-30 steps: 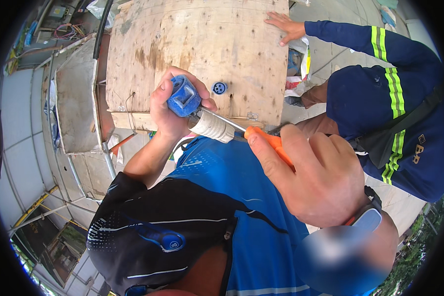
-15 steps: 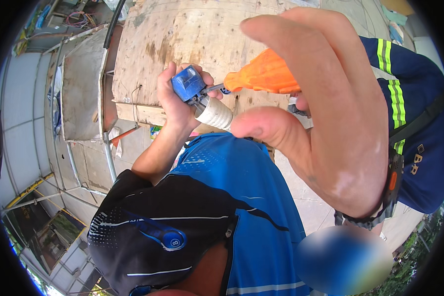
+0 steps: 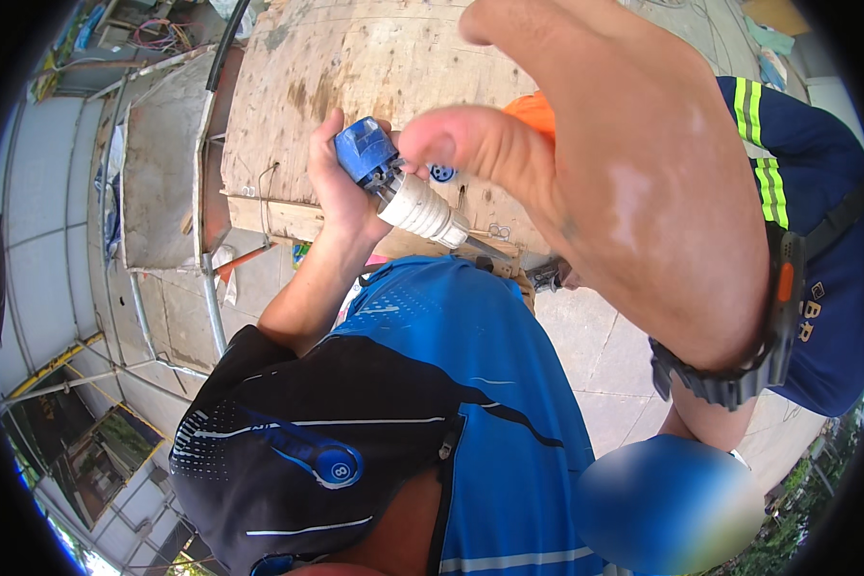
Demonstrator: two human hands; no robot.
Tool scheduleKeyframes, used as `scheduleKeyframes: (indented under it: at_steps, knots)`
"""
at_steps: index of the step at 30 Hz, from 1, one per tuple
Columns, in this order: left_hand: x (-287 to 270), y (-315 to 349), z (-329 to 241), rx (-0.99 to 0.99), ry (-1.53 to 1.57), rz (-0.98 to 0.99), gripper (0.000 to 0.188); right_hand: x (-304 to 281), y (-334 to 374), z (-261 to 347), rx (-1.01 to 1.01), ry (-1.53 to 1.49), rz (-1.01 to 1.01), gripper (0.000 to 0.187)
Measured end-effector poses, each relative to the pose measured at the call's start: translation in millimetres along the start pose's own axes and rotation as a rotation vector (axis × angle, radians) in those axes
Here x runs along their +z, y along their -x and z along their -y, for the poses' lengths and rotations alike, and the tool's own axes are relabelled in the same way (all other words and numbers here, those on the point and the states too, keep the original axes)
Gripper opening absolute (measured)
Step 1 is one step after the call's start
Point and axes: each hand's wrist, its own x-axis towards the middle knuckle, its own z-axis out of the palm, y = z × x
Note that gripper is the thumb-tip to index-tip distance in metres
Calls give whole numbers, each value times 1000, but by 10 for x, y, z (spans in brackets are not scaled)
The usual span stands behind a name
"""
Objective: The person assembles a blue electrical connector by inserting wires and tightening screws with an orange screwdriver. They repeatedly open and close the connector housing to check the internal wiring.
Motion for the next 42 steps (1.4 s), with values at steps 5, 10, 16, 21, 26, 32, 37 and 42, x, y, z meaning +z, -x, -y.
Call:
scheduleKeyframes:
  at_steps: [5,10,16,21,26,32,37,42]
  knots:
    - [-27,2,-6,-2,30,18,50,-20,-88,-159,-250,263,5,21]
    - [12,14,14,-21,47,4,50,-161,-220,213,94,35,52,36]
    - [-75,-18,17,-26,64,16,45,306,-222,197,-53,369,-374,17]
    - [-69,-11,26,-10,68,20,49,187,-158,28,-163,224,-232,11]
    - [-40,-26,12,-21,56,72,52,-285,33,-209,-296,-17,107,15]
    - [-27,-18,18,-8,44,59,52,-313,93,-183,-249,-2,128,15]
    - [-6,-7,15,5,37,61,52,-192,109,-216,-227,-96,92,15]
    - [12,-8,11,10,35,68,51,-145,128,-248,-191,-132,69,15]
